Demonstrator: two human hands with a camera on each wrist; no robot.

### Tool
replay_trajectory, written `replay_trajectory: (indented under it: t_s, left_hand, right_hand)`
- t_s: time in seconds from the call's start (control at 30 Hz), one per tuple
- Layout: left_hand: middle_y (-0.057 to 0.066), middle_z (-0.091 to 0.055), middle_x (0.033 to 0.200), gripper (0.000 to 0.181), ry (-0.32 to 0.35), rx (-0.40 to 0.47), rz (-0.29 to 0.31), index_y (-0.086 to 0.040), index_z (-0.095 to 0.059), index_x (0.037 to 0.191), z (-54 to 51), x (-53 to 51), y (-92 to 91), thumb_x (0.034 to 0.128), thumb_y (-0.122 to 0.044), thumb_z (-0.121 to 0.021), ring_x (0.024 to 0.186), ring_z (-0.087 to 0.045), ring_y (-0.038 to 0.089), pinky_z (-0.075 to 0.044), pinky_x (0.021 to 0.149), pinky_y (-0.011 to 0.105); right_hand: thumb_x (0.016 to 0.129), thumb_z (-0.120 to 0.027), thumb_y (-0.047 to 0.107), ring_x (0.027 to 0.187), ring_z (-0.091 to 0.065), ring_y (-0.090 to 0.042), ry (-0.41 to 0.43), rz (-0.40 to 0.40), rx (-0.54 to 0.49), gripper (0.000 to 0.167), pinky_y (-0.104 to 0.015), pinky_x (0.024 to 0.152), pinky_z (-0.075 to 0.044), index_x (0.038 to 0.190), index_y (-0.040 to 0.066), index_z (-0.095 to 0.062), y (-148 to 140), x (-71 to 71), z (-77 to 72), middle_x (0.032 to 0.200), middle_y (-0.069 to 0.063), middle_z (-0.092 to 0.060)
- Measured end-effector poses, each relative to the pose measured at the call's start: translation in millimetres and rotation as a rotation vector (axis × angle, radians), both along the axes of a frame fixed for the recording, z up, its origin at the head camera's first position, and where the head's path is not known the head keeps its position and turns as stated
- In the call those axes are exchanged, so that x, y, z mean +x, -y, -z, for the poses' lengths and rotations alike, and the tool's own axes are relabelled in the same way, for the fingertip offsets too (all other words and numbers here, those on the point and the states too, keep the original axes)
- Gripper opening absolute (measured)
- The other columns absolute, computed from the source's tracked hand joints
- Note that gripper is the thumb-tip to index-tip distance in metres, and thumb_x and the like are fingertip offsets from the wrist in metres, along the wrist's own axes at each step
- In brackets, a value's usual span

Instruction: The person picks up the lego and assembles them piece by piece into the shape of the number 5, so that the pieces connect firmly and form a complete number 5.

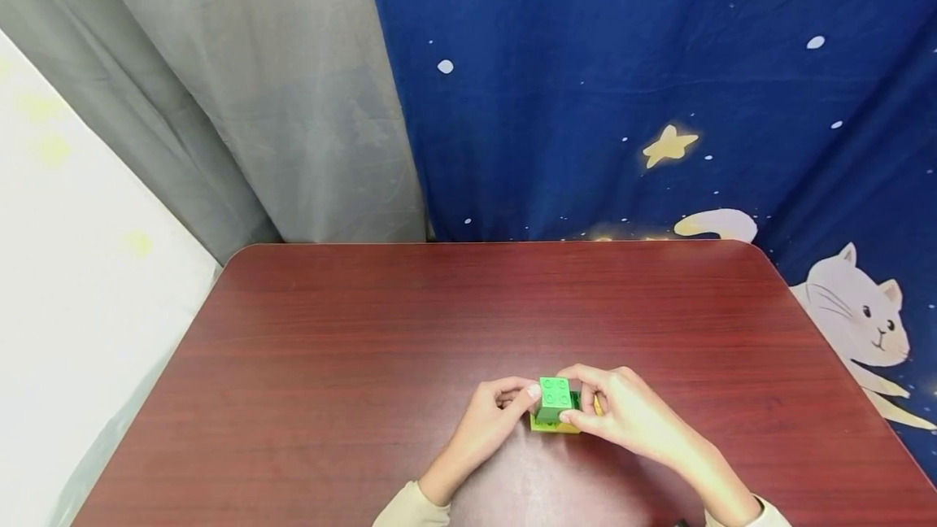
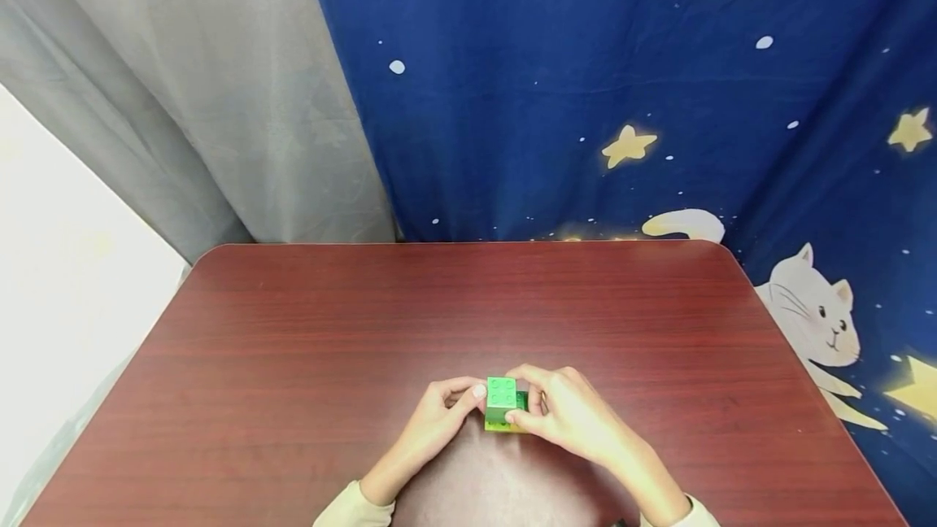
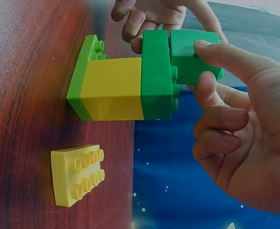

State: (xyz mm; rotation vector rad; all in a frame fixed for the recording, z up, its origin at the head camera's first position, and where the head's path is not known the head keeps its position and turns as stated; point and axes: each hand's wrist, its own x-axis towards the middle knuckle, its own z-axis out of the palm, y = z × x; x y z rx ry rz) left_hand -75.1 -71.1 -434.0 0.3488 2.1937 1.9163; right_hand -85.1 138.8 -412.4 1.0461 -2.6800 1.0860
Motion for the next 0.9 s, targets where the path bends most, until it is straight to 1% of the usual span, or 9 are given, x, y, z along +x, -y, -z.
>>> replay_trajectory:
  t_s: [0.1, 0.17, 0.33, 0.57, 0.63, 0.73, 0.9]
  left_hand:
    - [0.011, -0.066, 0.076, 0.022, 0.007, -0.005, -0.008, 0.004, -0.067, 0.099, -1.7, 0.9, -2.0, 0.0908, -0.015, -0.058, 0.064, -0.053, 0.010, -0.040, 0.057, 0.016]
    - [0.010, -0.065, 0.075, 0.023, 0.008, -0.017, -0.020, 0.003, -0.067, 0.099, -3.6, 1.7, -3.1, 0.0906, -0.016, -0.058, 0.062, -0.051, 0.007, -0.038, 0.055, 0.016]
    - [0.011, -0.064, 0.073, 0.021, 0.010, -0.042, -0.048, 0.002, -0.067, 0.096, -9.6, 3.4, -4.0, 0.0898, -0.016, -0.058, 0.058, -0.047, 0.003, -0.037, 0.053, 0.016]
    - [0.018, -0.063, 0.072, 0.019, 0.014, -0.051, -0.062, 0.003, -0.068, 0.093, -16.2, 5.0, -4.9, 0.0886, -0.012, -0.057, 0.054, -0.043, 0.000, -0.035, 0.051, 0.015]
    - [0.018, -0.063, 0.072, 0.018, 0.015, -0.056, -0.064, 0.003, -0.068, 0.092, -16.3, 5.0, -5.2, 0.0886, -0.011, -0.057, 0.054, -0.042, -0.001, -0.034, 0.051, 0.015]
    - [0.018, -0.063, 0.070, 0.018, 0.009, -0.044, -0.066, 0.004, -0.068, 0.091, -11.9, 3.4, -5.9, 0.0883, -0.011, -0.058, 0.053, -0.042, 0.000, -0.034, 0.050, 0.016]
    - [0.013, -0.063, 0.069, 0.018, 0.021, -0.040, -0.072, -0.001, -0.069, 0.091, 13.7, -3.8, -7.9, 0.0889, -0.016, -0.059, 0.051, -0.041, 0.001, -0.033, 0.047, 0.016]
  right_hand:
    - [0.078, -0.075, 0.023, 0.048, -0.036, 0.007, 0.010, 0.006, -0.007, 0.030, -0.011, 0.042, -0.030, 0.104, 0.017, -0.063, 0, 0.6, 0.4, 0.061, 0.021, -0.046]
    - [0.078, -0.075, 0.023, 0.048, -0.036, 0.006, 0.016, 0.006, -0.017, 0.029, -0.011, 0.041, -0.030, 0.104, 0.017, -0.063, 0, 0.7, 0.7, 0.061, 0.021, -0.047]
    - [0.078, -0.075, 0.024, 0.048, -0.037, 0.005, 0.017, -0.001, -0.038, 0.029, -0.011, 0.042, -0.030, 0.103, 0.017, -0.063, 2, 0.0, 0.4, 0.060, 0.020, -0.046]
    - [0.077, -0.076, 0.025, 0.048, -0.035, 0.006, 0.020, 0.004, -0.050, 0.028, -0.011, 0.040, -0.028, 0.102, 0.017, -0.065, 2, -0.4, 0.4, 0.060, 0.020, -0.046]
    - [0.077, -0.076, 0.025, 0.047, -0.035, 0.006, 0.026, 0.008, -0.052, 0.028, -0.012, 0.040, -0.028, 0.102, 0.017, -0.065, 2, -0.5, 0.9, 0.060, 0.020, -0.045]
    - [0.077, -0.076, 0.025, 0.047, -0.034, 0.006, 0.036, 0.011, -0.053, 0.028, -0.012, 0.039, -0.028, 0.102, 0.018, -0.066, 2, -0.8, 1.6, 0.059, 0.019, -0.045]
    - [0.078, -0.076, 0.026, 0.047, -0.035, 0.005, 0.046, 0.017, -0.050, 0.028, -0.013, 0.040, -0.028, 0.102, 0.019, -0.065, 1, -1.1, 2.2, 0.059, 0.019, -0.045]
